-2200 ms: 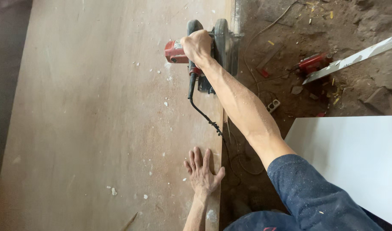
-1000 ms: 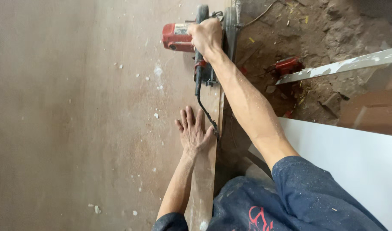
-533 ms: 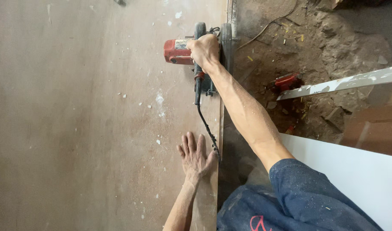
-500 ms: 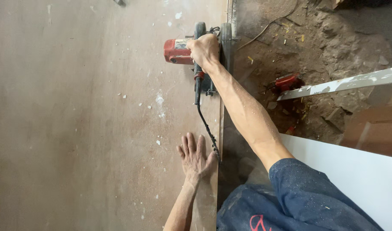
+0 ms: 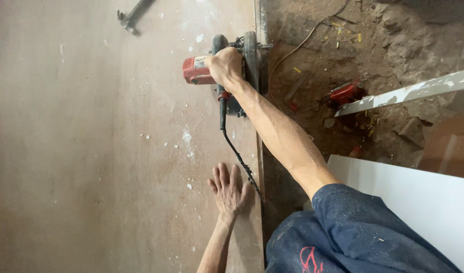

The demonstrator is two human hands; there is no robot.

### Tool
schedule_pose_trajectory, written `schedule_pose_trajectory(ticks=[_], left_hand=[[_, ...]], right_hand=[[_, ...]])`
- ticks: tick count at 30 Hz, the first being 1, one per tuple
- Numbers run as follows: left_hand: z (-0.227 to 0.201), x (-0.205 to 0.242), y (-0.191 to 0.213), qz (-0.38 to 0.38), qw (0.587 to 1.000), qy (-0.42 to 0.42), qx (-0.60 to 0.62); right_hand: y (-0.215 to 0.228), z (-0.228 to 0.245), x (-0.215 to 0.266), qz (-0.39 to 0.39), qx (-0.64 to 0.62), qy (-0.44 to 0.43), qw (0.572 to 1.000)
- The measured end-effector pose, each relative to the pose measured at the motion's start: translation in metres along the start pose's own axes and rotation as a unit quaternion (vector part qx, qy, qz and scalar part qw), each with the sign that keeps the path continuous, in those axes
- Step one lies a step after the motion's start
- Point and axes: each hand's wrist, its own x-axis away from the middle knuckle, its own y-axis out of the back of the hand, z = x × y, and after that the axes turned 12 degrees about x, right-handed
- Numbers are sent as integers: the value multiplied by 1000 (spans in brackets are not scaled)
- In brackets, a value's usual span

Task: The person uses a circular saw to cut a large sheet of plywood. Then they measure and mark the sheet with a tape measure, square, and pencil, and finally position a long white trim piece along the marked line.

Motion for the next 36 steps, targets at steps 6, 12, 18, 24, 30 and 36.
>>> schedule_pose_trajectory(ticks=[6, 12, 18, 24, 30, 36], left_hand=[[22, -71, 0, -36, 999, -16, -26], [17, -73, 6, -4, 999, 8, -46], [16, -75, 7, -48, 998, -27, -33], [9, -70, 13, -42, 999, -12, -29], [5, -69, 14, -50, 998, -16, -21], [5, -69, 11, -73, 996, -32, -38]], right_hand=[[-8, -6, -5, -19, 27, 27, 999], [-12, -11, -9, -1, 29, 41, 999], [-15, -14, -22, 5, 3, 45, 999], [-16, -14, -44, -12, -1, 76, 997], [-16, -10, -66, -26, 6, 89, 996], [-20, -12, -89, -58, 12, 105, 993]])
